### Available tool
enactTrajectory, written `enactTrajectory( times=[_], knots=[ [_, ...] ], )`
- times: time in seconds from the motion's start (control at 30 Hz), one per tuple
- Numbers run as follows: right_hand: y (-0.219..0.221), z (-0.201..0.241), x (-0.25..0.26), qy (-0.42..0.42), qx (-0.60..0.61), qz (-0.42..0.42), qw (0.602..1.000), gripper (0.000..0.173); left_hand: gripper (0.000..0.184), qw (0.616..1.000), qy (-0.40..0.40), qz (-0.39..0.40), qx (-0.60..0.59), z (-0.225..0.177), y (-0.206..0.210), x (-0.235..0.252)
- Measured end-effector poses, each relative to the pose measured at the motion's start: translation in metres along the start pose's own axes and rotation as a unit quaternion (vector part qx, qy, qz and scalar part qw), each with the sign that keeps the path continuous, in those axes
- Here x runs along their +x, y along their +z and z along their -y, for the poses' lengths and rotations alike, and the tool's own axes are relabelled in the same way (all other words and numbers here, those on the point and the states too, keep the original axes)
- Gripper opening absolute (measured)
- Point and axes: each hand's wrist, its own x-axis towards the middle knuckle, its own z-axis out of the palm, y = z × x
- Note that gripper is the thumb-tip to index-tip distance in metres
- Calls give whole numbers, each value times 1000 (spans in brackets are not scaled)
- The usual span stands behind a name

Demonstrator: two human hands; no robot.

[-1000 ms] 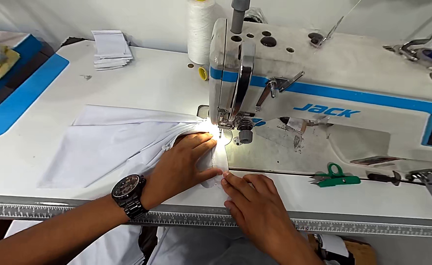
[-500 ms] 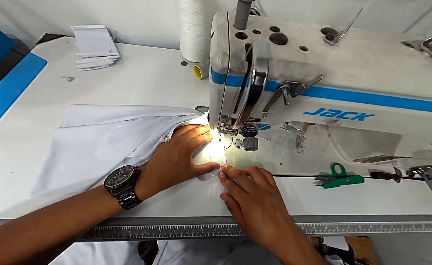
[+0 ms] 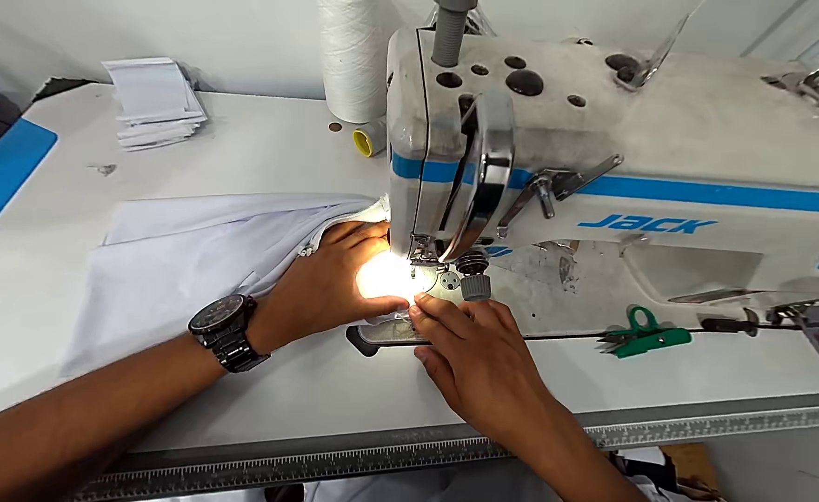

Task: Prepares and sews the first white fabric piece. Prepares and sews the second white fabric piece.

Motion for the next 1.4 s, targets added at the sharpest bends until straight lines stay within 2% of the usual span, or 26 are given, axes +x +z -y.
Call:
enactTrajectory(
  times=[0.2,0.43,0.57,0.63,0.67,0.73,0.77,0.8,0.87,0.93,0.97,1.07,1.13,1.2,1.3,1.4],
  knots=[
    [4,6,11,50,-31,19,998,47,74,999,11,-15,-28,11,-2,14],
    [15,11,18,94,-49,-11,994,52,69,997,37,-46,-54,22,-7,31],
    [12,2,11,94,-6,-49,994,42,72,999,10,-28,-36,28,-3,34],
    [10,0,9,98,6,-74,992,36,66,999,0,-31,-7,23,-6,32],
    [10,0,8,98,8,-89,991,33,56,998,15,-59,23,18,-9,30],
    [8,-2,10,94,11,-117,989,28,33,974,97,-168,116,20,-14,32],
    [7,-3,9,90,15,-125,988,26,29,961,117,-197,152,25,-19,34],
    [7,-3,8,87,18,-128,988,25,31,963,96,-187,169,30,-25,35],
    [7,-1,5,78,27,-135,987,22,41,982,-21,-118,147,46,-29,27],
    [6,6,0,61,45,-155,985,22,46,984,-111,-70,122,49,-25,-2],
    [5,14,-3,47,63,-171,982,22,46,980,-145,-63,123,32,-26,-25],
    [6,51,-2,7,123,-215,969,21,45,952,-257,-45,160,-51,-30,-101],
    [7,72,8,-5,130,-162,978,32,44,929,-308,-64,193,-95,-25,-141],
    [14,80,23,-26,118,-84,989,41,43,912,-337,-82,217,-121,-23,-166],
    [20,75,22,-82,138,-62,985,18,44,912,-347,-78,205,-139,-28,-192],
    [-12,65,-24,-101,222,-10,970,15,55,945,-295,-70,119,-158,-48,-230]
  ],
)
